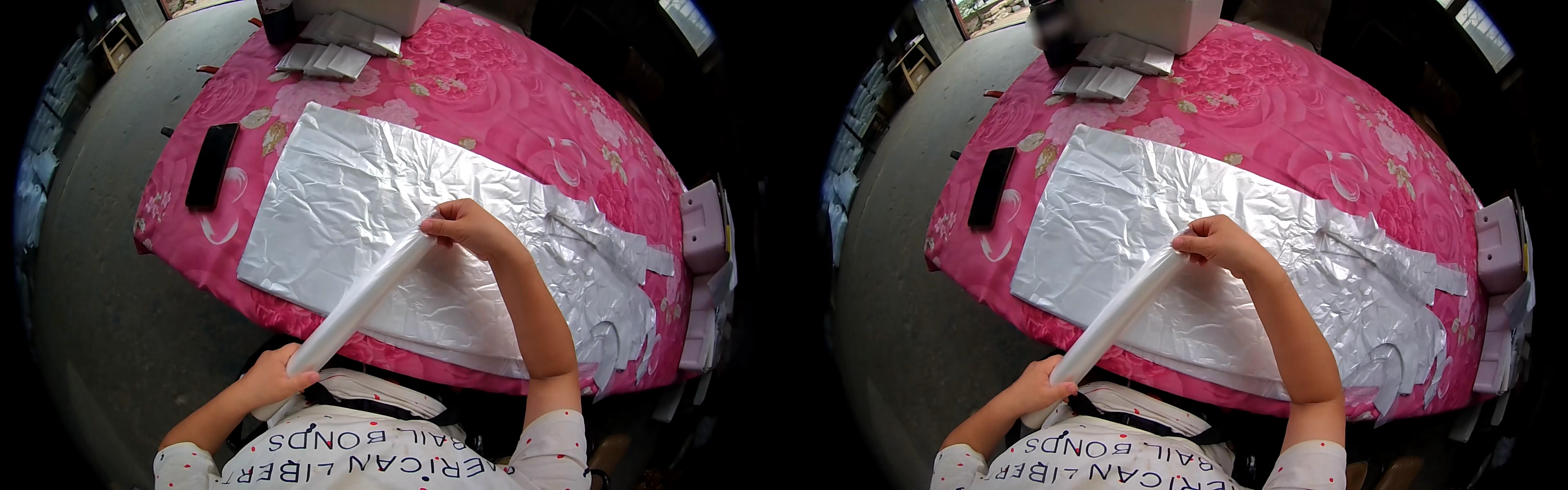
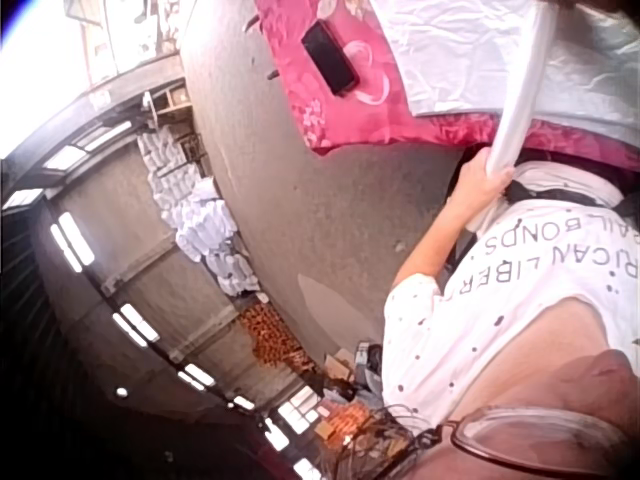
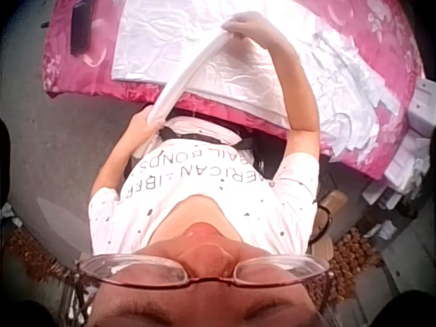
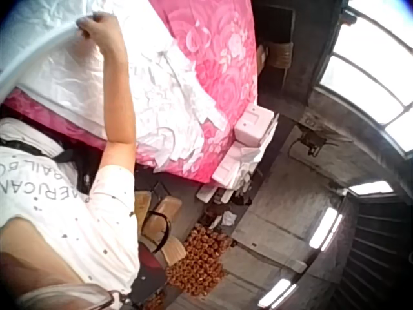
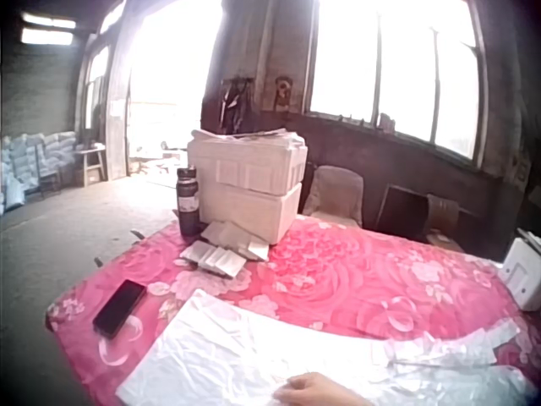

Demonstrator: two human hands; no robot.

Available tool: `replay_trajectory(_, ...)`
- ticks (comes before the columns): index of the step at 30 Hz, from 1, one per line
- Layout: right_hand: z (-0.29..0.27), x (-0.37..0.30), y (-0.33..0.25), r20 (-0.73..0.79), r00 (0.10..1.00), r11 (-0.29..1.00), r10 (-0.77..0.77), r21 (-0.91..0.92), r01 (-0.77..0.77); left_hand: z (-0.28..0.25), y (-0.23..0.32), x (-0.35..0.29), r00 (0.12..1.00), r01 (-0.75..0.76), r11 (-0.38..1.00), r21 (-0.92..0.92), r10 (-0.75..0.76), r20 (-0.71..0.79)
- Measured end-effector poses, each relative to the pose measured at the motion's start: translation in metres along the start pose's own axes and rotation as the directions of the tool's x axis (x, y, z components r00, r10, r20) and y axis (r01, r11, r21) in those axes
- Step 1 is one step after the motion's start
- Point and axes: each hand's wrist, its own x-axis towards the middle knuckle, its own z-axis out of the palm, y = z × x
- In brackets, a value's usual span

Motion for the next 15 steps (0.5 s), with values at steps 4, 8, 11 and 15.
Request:
replay_trajectory(4, -0.039, -0.010, 0.005, -0.198, 0.980, 0.999, -0.009, -0.046, 0.000, -0.009, 0.004, 0.000, 0.982, 0.145, 0.983, -0.112, -0.130, 0.135)
replay_trajectory(8, -0.107, -0.024, 0.024, -0.435, 0.899, 0.993, -0.060, -0.120, 0.008, -0.032, -0.020, -0.010, 0.917, 0.257, 0.946, -0.199, -0.173, 0.361)
replay_trajectory(11, -0.166, -0.044, 0.047, -0.566, 0.817, 0.987, -0.112, -0.161, 0.025, -0.058, -0.041, -0.016, 0.835, 0.314, 0.926, -0.208, -0.166, 0.525)
replay_trajectory(15, -0.182, -0.060, 0.048, -0.566, 0.808, 0.983, -0.164, -0.165, 0.083, -0.082, -0.014, -0.016, 0.799, 0.197, 0.980, 0.033, -0.180, 0.574)
